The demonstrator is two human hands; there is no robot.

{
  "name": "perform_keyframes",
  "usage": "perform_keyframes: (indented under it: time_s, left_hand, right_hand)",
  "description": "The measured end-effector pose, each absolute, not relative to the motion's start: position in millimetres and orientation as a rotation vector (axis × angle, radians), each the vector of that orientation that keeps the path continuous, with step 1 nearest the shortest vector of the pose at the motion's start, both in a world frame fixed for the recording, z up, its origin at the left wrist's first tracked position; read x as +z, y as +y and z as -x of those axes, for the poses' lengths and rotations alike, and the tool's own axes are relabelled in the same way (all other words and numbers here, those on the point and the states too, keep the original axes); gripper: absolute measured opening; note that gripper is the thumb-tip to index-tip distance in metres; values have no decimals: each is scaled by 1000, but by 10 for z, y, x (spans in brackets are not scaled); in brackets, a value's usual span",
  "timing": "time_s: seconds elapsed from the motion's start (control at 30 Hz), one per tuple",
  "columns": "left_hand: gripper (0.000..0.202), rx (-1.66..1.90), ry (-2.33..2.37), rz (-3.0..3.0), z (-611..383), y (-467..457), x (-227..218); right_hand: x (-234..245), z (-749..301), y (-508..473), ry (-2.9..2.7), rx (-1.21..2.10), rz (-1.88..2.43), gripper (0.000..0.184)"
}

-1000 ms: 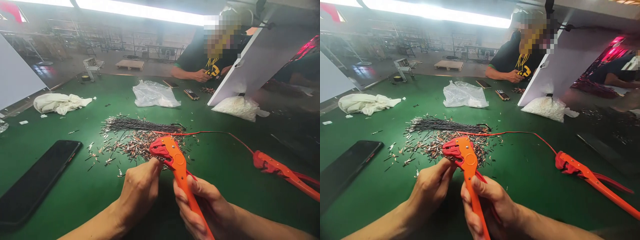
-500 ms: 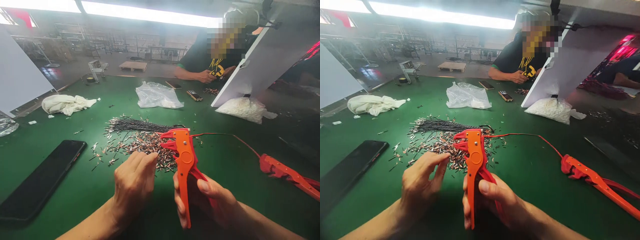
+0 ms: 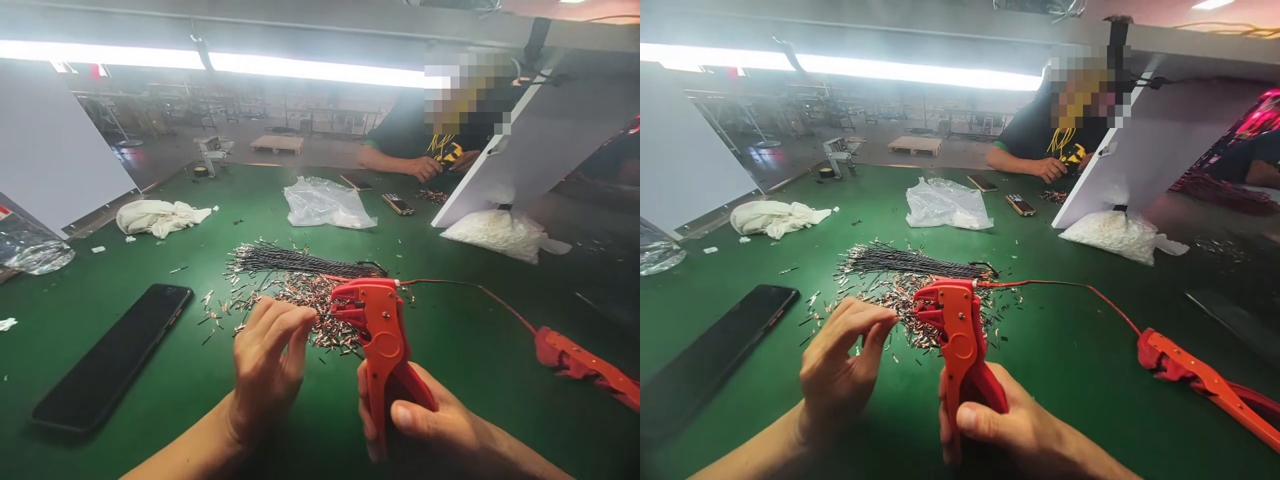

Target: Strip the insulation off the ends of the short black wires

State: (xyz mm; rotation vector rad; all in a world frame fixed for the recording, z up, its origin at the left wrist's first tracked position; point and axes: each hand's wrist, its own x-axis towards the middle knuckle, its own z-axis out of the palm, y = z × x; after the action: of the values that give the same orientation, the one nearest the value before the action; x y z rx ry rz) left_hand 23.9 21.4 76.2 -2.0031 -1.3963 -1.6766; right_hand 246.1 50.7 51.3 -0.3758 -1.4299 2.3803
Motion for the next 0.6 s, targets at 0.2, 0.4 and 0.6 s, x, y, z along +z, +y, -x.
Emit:
perform_keyframes:
  time_s: [0.2,0.4,0.6]
  left_hand:
    - [19,-1643,-1451,1954,-214,231,772]
    - [21,-1656,-1365,2003,-226,244,779]
    - [21,-1648,-1352,2022,-247,250,802]
  right_hand:
    - [540,-2446,493,-1515,2352,380,35]
    - [564,-2445,494,-1541,2354,421,36]
    - [609,-2454,497,-1629,2310,481,39]
